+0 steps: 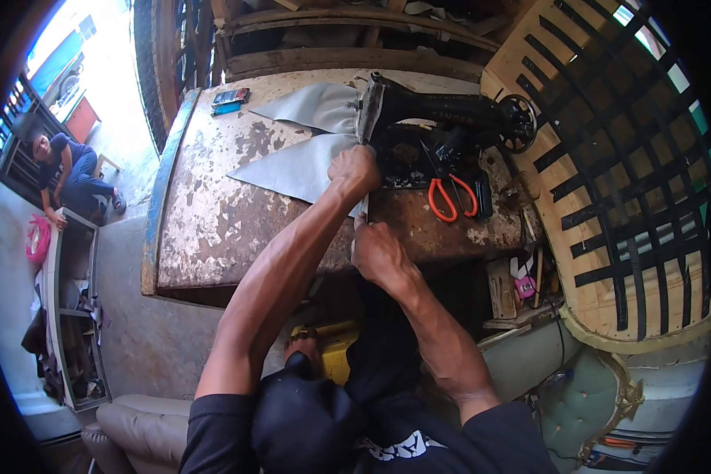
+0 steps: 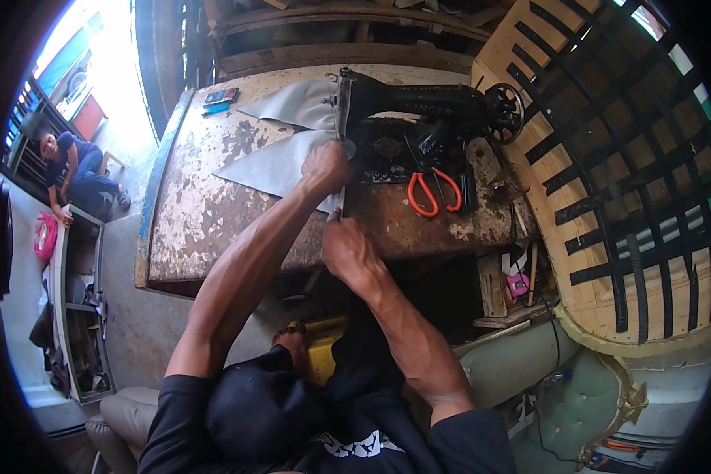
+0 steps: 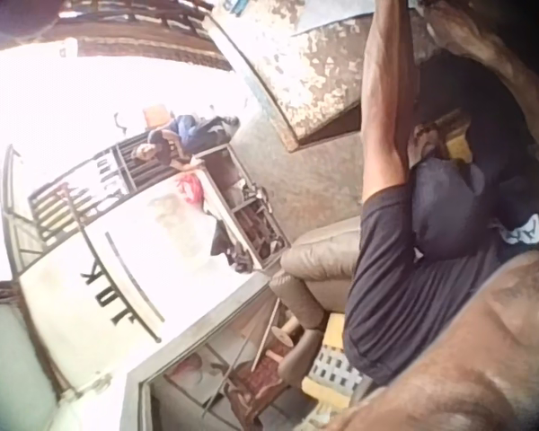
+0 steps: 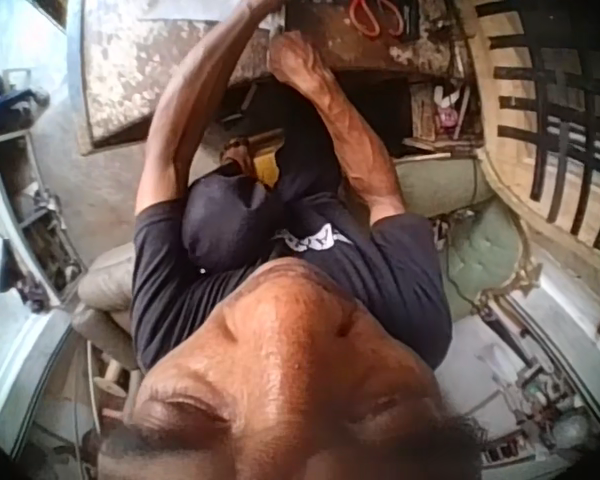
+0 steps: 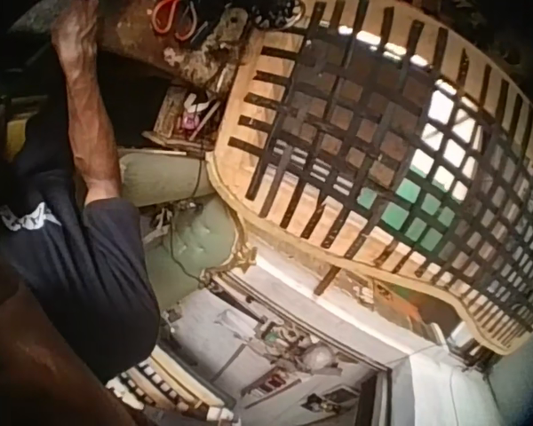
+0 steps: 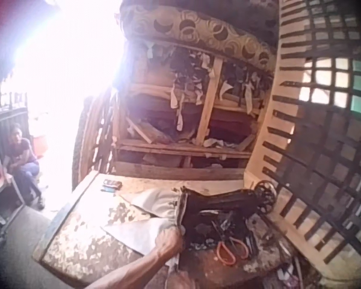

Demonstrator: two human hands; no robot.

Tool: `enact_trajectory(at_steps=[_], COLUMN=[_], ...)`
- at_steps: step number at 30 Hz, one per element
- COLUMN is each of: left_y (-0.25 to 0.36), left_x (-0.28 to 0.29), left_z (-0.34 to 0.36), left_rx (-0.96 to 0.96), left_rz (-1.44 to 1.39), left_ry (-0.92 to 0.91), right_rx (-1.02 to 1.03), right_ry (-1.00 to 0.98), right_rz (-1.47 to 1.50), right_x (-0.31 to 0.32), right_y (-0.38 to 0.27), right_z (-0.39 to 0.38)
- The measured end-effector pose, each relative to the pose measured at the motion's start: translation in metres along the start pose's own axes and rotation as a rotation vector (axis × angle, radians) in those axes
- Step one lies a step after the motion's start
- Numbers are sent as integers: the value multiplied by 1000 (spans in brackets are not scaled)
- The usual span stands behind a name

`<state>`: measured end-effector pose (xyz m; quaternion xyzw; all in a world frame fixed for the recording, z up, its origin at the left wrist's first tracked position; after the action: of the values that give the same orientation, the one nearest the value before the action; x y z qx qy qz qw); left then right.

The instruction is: The person cuts a strip of material using scissors, aligns fabric pieces together, and stitches them along the edges using a sewing machine.

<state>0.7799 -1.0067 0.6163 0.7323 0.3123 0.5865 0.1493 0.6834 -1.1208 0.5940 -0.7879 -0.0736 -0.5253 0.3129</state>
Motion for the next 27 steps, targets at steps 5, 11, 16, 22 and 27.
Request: enact_trajectory(at_steps=[5,11,16,22,27], left_y=[-41,-40,-45,-65,-68], left_x=[2,1,6,-4,1], left_z=[29,13,-23,-18,-21], left_rx=[120,-69,-471,-749,-749], left_rz=[-324,18,228,451,492], left_ry=[-181,-53,137,204,128], right_rx=[58,26,44,34,37], right_ry=[60,43,48,44,14], right_rz=[-14,16,44,50,42], right_x=[-8,0,5,8,10], right_y=[-2,-1,-6,-6,-10], right_z=[5,0,-5,-10,-13])
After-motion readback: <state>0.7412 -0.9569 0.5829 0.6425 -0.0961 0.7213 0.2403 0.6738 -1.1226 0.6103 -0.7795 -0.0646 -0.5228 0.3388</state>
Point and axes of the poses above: each hand's wrist, its own z-axis towards the middle knuckle, its own x-axis out of the back of the hand, y = z × x, the point moved 2 cm from there along z, towards the middle knuckle, and after that the axes turned 10 degrees about -y, right-handed, at the moved point
